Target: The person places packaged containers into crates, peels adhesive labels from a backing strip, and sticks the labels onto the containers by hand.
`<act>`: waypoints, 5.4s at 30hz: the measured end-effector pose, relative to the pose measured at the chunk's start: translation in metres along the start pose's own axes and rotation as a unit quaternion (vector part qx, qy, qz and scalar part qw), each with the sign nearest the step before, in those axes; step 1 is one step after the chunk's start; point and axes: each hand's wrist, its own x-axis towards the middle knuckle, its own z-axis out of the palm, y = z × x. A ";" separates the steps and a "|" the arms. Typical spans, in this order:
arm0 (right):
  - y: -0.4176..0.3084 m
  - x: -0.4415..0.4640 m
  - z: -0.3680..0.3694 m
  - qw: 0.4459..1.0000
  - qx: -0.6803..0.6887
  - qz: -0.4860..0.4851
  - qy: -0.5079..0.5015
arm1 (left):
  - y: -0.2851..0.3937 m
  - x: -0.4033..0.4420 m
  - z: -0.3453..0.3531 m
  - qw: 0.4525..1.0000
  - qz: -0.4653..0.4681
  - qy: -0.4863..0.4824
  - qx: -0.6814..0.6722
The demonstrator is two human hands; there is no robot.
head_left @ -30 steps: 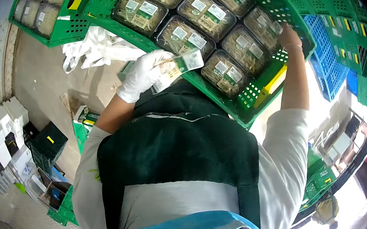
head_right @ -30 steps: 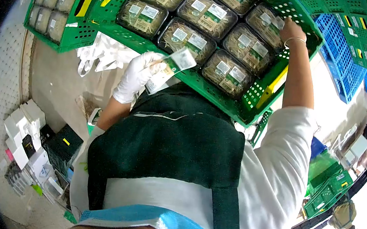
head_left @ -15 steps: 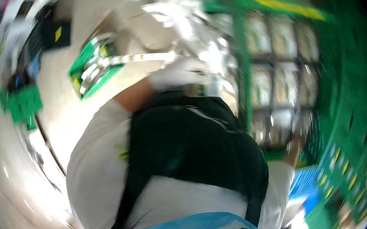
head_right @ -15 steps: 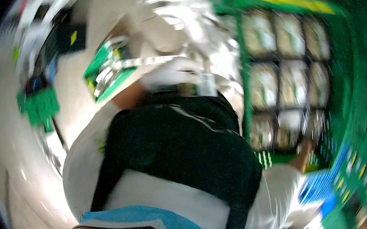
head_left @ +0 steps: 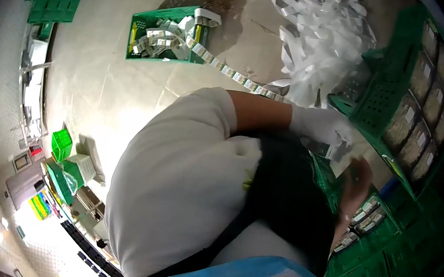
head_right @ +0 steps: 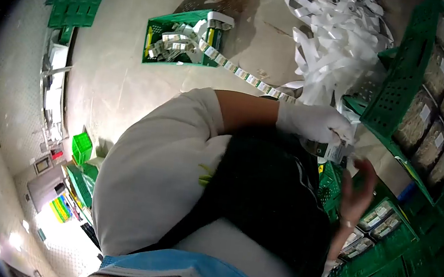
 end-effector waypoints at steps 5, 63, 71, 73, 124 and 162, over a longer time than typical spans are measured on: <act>-0.054 0.083 0.043 0.997 -0.058 0.000 -0.056 | 0.028 -0.006 -0.061 0.986 0.041 0.145 0.076; 0.055 0.504 -0.143 0.919 0.214 0.197 0.265 | 0.087 0.433 -0.383 0.974 -0.091 -0.123 -0.167; -0.017 0.499 -0.116 0.957 0.090 0.114 0.253 | 0.080 0.454 -0.352 0.991 -0.052 -0.118 -0.047; 0.009 0.495 -0.131 0.939 -0.071 -0.004 0.336 | 0.095 0.459 -0.350 0.987 -0.037 -0.135 0.079; 0.059 0.349 -0.154 0.954 0.191 0.041 0.227 | 0.077 0.399 -0.245 0.964 -0.173 -0.193 -0.065; -0.006 0.360 -0.086 0.861 -0.171 0.116 0.465 | 0.084 0.355 -0.288 0.972 -0.081 -0.211 0.060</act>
